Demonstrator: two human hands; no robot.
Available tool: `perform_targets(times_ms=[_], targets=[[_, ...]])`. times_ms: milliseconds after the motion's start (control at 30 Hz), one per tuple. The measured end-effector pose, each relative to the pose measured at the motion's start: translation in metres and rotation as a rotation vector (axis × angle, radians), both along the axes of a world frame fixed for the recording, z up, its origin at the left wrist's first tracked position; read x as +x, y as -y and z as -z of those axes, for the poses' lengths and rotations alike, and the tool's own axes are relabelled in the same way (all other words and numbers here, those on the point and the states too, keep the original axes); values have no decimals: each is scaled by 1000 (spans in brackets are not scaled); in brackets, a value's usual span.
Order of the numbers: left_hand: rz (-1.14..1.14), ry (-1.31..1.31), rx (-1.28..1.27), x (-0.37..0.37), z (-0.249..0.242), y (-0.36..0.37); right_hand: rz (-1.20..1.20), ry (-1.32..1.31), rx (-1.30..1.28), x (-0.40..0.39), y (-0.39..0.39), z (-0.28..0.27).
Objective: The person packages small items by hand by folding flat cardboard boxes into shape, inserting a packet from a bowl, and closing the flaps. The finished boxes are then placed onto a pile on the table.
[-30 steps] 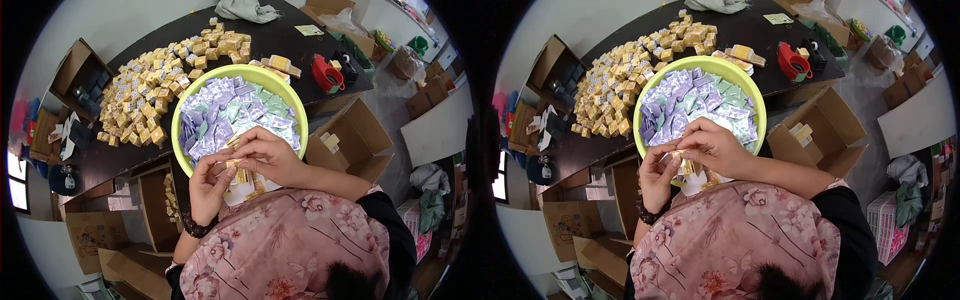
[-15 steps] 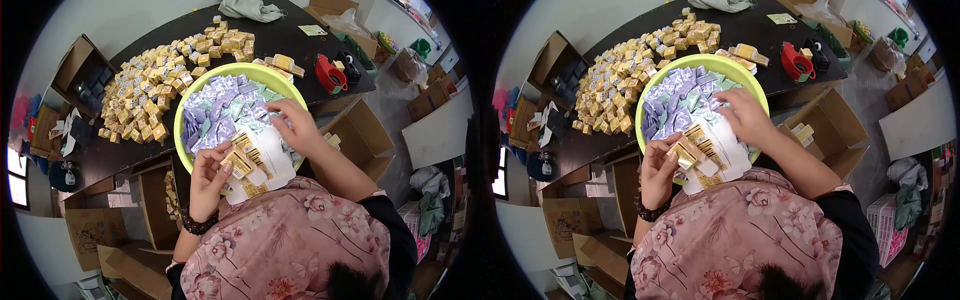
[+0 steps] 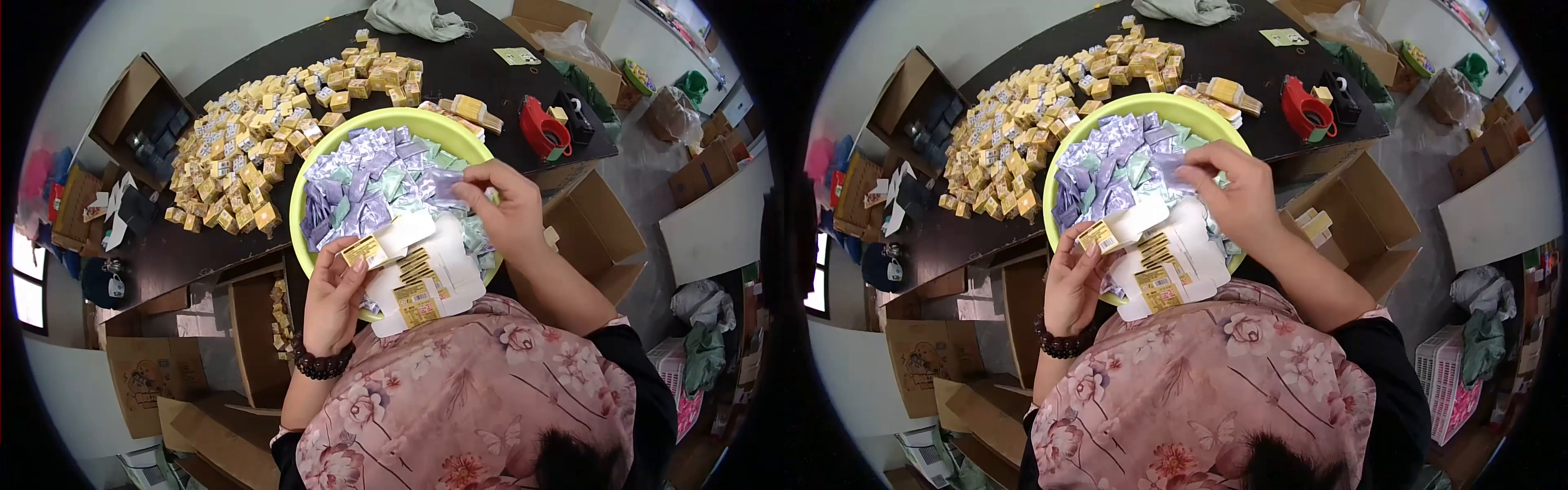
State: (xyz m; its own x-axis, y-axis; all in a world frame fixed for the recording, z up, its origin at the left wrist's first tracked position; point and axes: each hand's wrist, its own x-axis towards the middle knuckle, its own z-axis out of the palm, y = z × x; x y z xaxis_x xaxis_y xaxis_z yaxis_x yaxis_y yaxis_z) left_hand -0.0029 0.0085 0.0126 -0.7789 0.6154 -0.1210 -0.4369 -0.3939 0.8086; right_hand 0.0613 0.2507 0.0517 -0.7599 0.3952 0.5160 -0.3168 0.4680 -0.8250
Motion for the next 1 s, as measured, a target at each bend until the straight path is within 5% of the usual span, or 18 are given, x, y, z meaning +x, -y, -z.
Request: perform_targets(times_ms=[33,100,233,500,667,1000], targets=[[-31,-5,13,3,1,-4,-92,-14,-112,4,15,-1],[-30,-14,59,11,-3,-12,-125,-141,408,6,28,-2],[-53,-88,91,14,-1,-11,-189,-55,684,2,37,13],[-91,65,231,14,-4,-11,-249,-165,550,7,37,12],[263,219,346,13,-3,-6,-298,-277,690,5,37,20],[342,269,267,14,0,0,-482,-168,427,11,51,25]])
